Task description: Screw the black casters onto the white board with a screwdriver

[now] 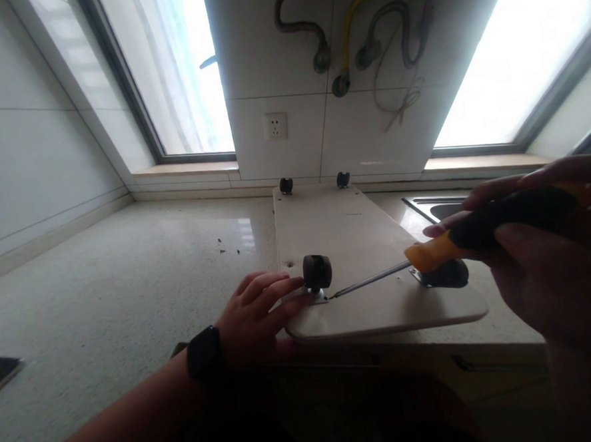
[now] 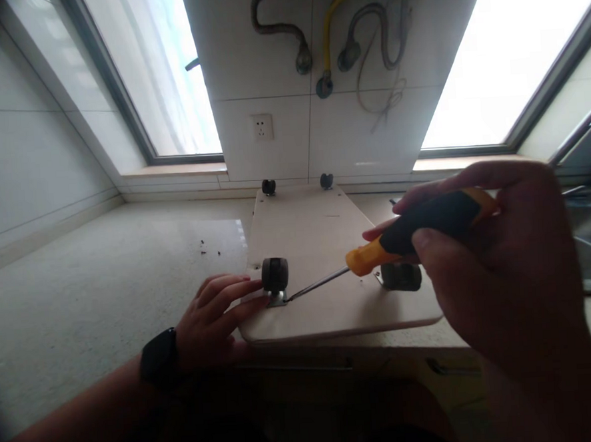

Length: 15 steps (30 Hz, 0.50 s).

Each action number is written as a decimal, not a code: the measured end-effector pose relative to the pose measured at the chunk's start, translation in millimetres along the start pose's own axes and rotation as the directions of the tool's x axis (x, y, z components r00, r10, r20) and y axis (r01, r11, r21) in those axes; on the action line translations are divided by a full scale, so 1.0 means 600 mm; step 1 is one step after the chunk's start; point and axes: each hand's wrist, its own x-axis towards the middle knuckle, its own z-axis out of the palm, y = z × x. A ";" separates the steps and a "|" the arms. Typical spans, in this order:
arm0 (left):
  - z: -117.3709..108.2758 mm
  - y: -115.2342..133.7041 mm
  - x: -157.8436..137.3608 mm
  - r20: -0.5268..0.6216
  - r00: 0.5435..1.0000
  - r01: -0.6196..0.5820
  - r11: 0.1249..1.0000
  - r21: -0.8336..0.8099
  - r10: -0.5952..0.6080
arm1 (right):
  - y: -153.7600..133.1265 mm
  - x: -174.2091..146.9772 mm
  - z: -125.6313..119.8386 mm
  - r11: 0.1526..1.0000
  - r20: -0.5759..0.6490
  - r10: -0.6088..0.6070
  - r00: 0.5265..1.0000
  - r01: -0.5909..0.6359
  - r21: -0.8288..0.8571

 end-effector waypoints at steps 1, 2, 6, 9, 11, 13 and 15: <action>0.001 0.001 0.000 -0.005 1.000 0.006 1.000 0.008 -0.006 | -0.003 0.002 0.005 1.000 0.010 0.016 1.000 -0.016 0.009; 0.001 0.002 0.000 -0.013 1.000 0.010 1.000 0.009 -0.010 | -0.007 0.003 0.009 0.999 0.015 0.031 0.999 -0.031 0.020; 0.005 0.004 0.000 -0.025 1.000 0.017 0.999 -0.031 -0.018 | -0.018 0.004 0.021 0.995 -0.011 0.091 0.996 -0.091 0.043; 0.006 0.005 0.001 -0.032 0.999 0.027 0.998 -0.052 -0.029 | -0.019 0.006 0.025 0.996 0.012 0.083 0.997 -0.083 0.041; 0.006 0.005 0.002 -0.036 0.999 0.033 0.998 -0.057 -0.035 | -0.016 0.007 0.025 0.999 0.040 0.040 0.998 -0.041 0.034; 0.006 0.007 0.003 -0.032 0.998 0.043 0.997 -0.059 -0.045 | -0.011 0.010 0.022 1.000 0.076 -0.007 0.997 0.005 0.019; 0.006 0.008 0.003 -0.027 0.998 0.054 0.997 -0.053 -0.055 | -0.008 0.013 0.019 0.999 0.123 -0.038 0.992 0.034 0.029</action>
